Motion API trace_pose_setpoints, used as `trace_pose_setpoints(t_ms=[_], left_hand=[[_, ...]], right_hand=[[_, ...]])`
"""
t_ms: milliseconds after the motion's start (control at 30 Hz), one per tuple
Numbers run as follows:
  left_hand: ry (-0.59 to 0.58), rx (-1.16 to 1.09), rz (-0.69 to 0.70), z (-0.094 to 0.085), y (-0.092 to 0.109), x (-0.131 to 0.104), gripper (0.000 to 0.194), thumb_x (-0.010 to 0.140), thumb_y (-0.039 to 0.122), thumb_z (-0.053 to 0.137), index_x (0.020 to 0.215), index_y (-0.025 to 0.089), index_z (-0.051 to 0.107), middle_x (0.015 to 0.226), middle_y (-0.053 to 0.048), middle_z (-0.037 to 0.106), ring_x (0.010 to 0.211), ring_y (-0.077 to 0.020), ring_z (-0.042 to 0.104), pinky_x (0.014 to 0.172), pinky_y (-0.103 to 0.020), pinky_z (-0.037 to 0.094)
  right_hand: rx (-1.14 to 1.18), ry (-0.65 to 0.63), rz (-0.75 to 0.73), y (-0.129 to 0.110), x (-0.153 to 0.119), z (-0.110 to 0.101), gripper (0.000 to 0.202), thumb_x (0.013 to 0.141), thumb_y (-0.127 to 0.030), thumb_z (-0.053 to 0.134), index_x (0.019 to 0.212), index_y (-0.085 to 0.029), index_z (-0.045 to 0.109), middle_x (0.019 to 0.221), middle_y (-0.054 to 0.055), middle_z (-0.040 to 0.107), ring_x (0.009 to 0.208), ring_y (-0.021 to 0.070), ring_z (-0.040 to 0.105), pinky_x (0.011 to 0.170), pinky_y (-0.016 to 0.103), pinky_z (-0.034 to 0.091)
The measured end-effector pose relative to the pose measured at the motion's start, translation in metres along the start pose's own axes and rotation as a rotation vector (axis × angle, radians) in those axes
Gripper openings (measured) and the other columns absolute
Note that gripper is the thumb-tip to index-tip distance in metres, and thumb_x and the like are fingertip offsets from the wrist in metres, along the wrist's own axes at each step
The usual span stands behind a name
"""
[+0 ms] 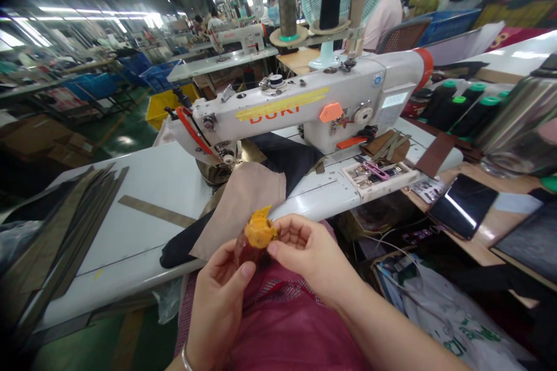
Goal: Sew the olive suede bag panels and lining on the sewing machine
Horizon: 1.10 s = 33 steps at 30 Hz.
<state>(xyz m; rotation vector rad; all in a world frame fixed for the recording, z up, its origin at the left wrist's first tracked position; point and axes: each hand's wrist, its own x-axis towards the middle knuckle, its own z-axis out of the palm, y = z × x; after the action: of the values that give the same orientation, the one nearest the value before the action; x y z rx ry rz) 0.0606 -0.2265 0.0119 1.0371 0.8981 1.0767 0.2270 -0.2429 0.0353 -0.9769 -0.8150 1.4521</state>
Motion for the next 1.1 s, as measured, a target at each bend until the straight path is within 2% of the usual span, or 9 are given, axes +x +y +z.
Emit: trace_pose_setpoints(t_ms=[233,367,500,600,667,733,833,967,1100], left_hand=[[-0.006,0.114,0.063,-0.004,-0.001,-0.002,0.031,0.076,0.019,0.077,0.105,0.02,0.067,0.104,-0.002,0.067,0.101,-0.0164,0.064,0.096,-0.026,0.049],[-0.033,0.182,0.054,-0.006,-0.001,-0.003,0.036,0.076,0.02,0.077,0.111,0.021,0.066,0.108,-0.003,0.066,0.103,-0.0177,0.063,0.097,-0.028,0.048],[-0.043,0.282,0.126,-0.006,0.004,-0.002,0.032,0.076,0.021,0.077,0.107,0.021,0.069,0.109,-0.004,0.065,0.103,-0.0187,0.062,0.094,-0.026,0.05],[-0.081,0.301,0.121,-0.005,0.01,-0.002,0.03,0.076,0.023,0.076,0.105,0.019,0.07,0.108,-0.006,0.066,0.103,-0.0211,0.063,0.092,-0.027,0.052],[-0.071,0.271,0.082,-0.004,0.013,-0.002,0.035,0.076,0.025,0.076,0.11,0.019,0.069,0.113,-0.007,0.066,0.108,-0.0239,0.063,0.094,-0.03,0.052],[-0.023,0.229,0.064,-0.004,0.014,-0.002,0.049,0.076,0.025,0.077,0.122,0.021,0.062,0.12,-0.009,0.065,0.112,-0.0255,0.062,0.096,-0.033,0.052],[0.037,0.227,0.13,-0.007,0.013,-0.001,0.061,0.073,0.022,0.079,0.129,0.023,0.054,0.117,-0.009,0.066,0.108,-0.0237,0.065,0.095,-0.033,0.054],[0.036,0.309,0.201,-0.011,0.008,-0.002,0.045,0.075,0.021,0.078,0.117,0.023,0.062,0.118,-0.008,0.066,0.109,-0.0216,0.064,0.097,-0.03,0.053],[0.04,0.324,0.195,-0.012,0.006,-0.004,0.044,0.073,0.021,0.079,0.115,0.025,0.065,0.118,-0.006,0.066,0.111,-0.0217,0.064,0.099,-0.03,0.052]], right_hand=[[-0.046,0.021,0.018,-0.004,0.003,0.008,0.032,0.07,-0.037,0.078,0.09,-0.017,0.062,0.087,0.004,0.066,0.08,0.0156,0.059,0.079,0.032,0.046],[-0.059,0.016,0.016,-0.002,0.005,0.01,0.029,0.071,-0.037,0.077,0.086,-0.017,0.061,0.084,0.002,0.064,0.077,0.0144,0.058,0.077,0.031,0.045],[-0.053,0.036,0.017,0.001,0.007,0.01,0.025,0.073,-0.036,0.076,0.081,-0.018,0.06,0.081,0.001,0.064,0.071,0.0125,0.056,0.07,0.028,0.044],[-0.041,0.045,0.012,0.0,0.008,0.008,0.026,0.073,-0.036,0.076,0.082,-0.018,0.061,0.08,0.001,0.064,0.071,0.0122,0.056,0.071,0.028,0.045],[-0.024,0.019,0.012,-0.002,0.006,0.005,0.027,0.073,-0.037,0.077,0.084,-0.018,0.062,0.08,0.001,0.064,0.072,0.0123,0.056,0.071,0.028,0.045],[-0.012,-0.019,0.01,-0.004,0.005,0.002,0.027,0.074,-0.037,0.076,0.088,-0.017,0.063,0.083,0.002,0.065,0.074,0.0128,0.057,0.074,0.029,0.045],[-0.001,-0.039,-0.006,-0.005,0.004,-0.001,0.027,0.076,-0.034,0.076,0.094,-0.018,0.064,0.09,0.004,0.067,0.08,0.0139,0.059,0.079,0.03,0.045],[-0.001,-0.012,0.01,-0.005,0.005,0.001,0.027,0.072,-0.032,0.078,0.09,-0.019,0.063,0.088,0.003,0.067,0.078,0.0134,0.06,0.076,0.028,0.045],[-0.062,0.046,0.016,-0.004,0.007,0.004,0.021,0.071,-0.03,0.076,0.081,-0.019,0.06,0.078,-0.001,0.064,0.07,0.0118,0.057,0.07,0.027,0.045]])
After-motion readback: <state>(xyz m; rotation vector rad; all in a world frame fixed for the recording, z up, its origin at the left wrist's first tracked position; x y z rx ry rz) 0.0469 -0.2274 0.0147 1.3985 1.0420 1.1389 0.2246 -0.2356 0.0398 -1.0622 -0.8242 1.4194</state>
